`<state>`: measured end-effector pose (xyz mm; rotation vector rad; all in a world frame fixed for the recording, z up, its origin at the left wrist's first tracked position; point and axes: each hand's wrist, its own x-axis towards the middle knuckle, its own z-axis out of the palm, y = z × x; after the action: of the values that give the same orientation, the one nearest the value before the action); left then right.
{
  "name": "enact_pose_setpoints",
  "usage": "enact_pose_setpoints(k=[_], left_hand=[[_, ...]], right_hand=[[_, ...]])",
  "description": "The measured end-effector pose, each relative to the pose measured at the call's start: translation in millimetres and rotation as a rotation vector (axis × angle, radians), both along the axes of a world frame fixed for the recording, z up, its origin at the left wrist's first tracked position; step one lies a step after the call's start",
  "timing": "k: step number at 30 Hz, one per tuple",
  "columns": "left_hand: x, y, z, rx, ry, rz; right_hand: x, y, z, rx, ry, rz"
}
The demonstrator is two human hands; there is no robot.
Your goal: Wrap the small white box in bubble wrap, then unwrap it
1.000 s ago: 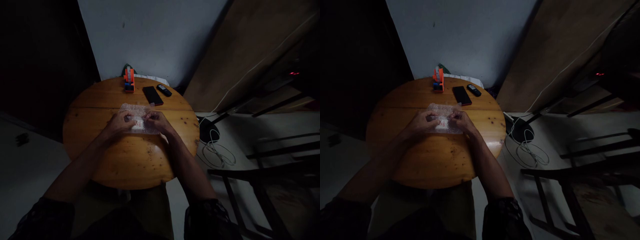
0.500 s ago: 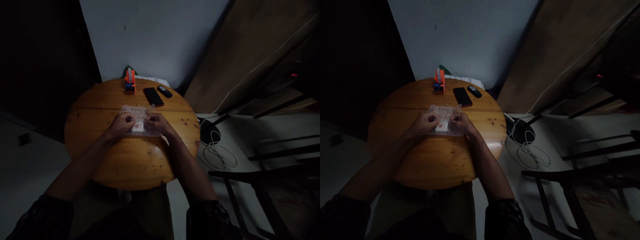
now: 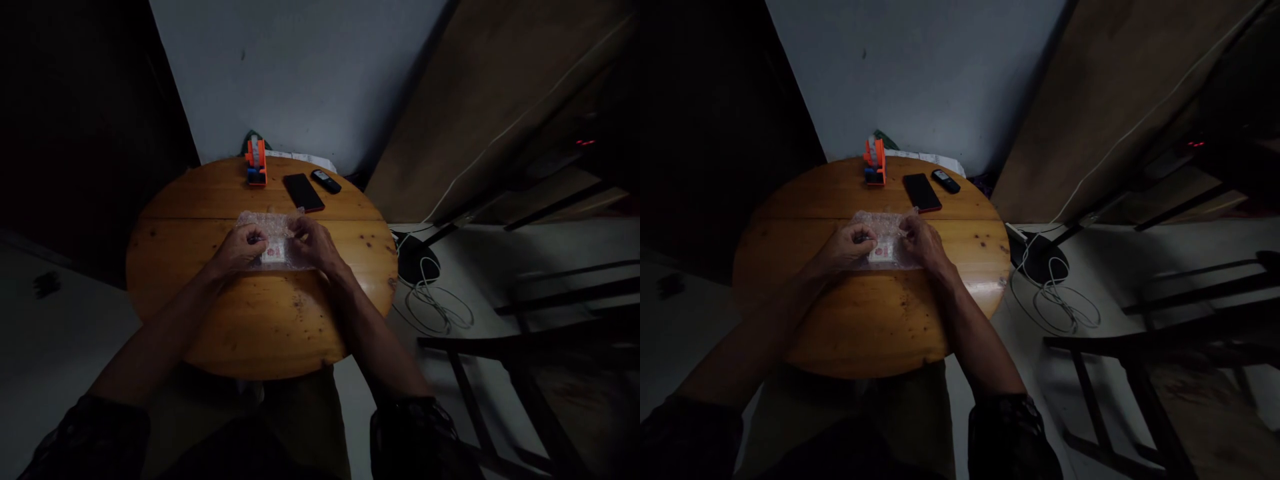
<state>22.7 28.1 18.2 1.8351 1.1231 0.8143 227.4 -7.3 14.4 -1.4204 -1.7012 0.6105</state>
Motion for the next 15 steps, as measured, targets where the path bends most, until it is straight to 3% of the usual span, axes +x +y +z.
enact_pose_setpoints(k=[2, 4, 8, 15], left_hand=[[0.5, 0.0, 0.2, 0.000, -0.003, -0.005], [0.9, 0.2, 0.6, -0.003, -0.011, -0.012], [0.5, 0.9, 1.6, -0.013, -0.020, -0.008], [0.9, 1.3, 0.1, -0.039, -0.014, -0.009]], right_hand=[[-7.7, -6.6, 7.4, 0.215, -0.180, -0.003], [-15.7, -13.8, 13.7, 0.317, -0.310, 0.081], [-25.3, -20.6, 16.4, 0.271, -0.515, 0.277], [-25.8, -19.3, 16.0, 0.240, -0.623, 0.296]])
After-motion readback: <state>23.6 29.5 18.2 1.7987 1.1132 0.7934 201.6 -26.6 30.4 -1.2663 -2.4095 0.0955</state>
